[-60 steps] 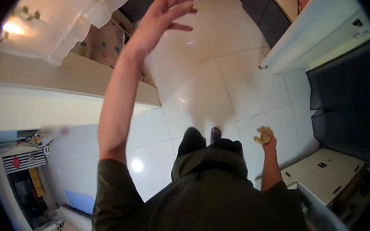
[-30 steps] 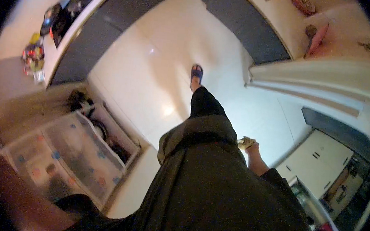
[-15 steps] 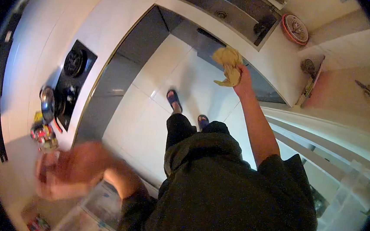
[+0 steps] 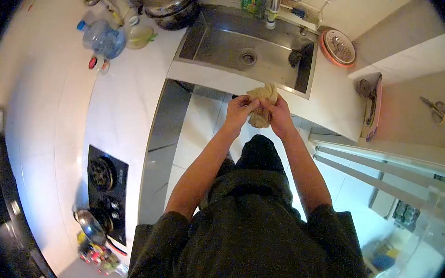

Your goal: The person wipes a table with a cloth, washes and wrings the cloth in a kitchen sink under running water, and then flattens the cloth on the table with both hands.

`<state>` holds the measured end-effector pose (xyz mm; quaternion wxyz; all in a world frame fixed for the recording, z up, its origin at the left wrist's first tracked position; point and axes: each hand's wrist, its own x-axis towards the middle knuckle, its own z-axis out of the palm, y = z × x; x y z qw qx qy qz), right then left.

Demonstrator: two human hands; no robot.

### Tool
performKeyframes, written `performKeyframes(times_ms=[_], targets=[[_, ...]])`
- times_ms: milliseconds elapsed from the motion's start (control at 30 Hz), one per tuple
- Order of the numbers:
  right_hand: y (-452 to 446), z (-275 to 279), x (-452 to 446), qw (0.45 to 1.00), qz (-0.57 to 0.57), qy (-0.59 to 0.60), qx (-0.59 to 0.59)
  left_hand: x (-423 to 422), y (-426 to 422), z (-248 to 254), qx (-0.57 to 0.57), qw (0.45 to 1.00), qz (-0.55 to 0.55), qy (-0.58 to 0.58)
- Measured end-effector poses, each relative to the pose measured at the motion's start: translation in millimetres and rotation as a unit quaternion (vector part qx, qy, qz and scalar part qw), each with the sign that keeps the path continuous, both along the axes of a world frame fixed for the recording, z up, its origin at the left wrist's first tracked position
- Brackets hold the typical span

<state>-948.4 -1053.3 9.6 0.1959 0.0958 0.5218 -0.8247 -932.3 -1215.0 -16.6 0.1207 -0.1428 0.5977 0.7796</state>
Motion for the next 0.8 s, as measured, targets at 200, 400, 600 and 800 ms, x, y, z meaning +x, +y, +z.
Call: performKeyframes(times_ms=[200, 400, 600, 800], targets=[[40, -34, -92, 0.975, -0.045, 0.045, 0.212, -84, 1, -25, 0.0, 0.999, -0.052, -0.003], [78, -137, -193, 0.935, 0.016, 0.082, 0.346, -161, 31, -45, 0.132, 0.985, -0.011, -0.108], [100, -166, -313, 0.955, 0.017, 0.011, 0.295, -228, 36, -78, 0.149, 0.984, 0.081, -0.048], [76, -240, -476, 0.911, 0.097, 0.31, 0.254, -254, 22, -132, 0.007, 0.997, 0.061, -0.036]])
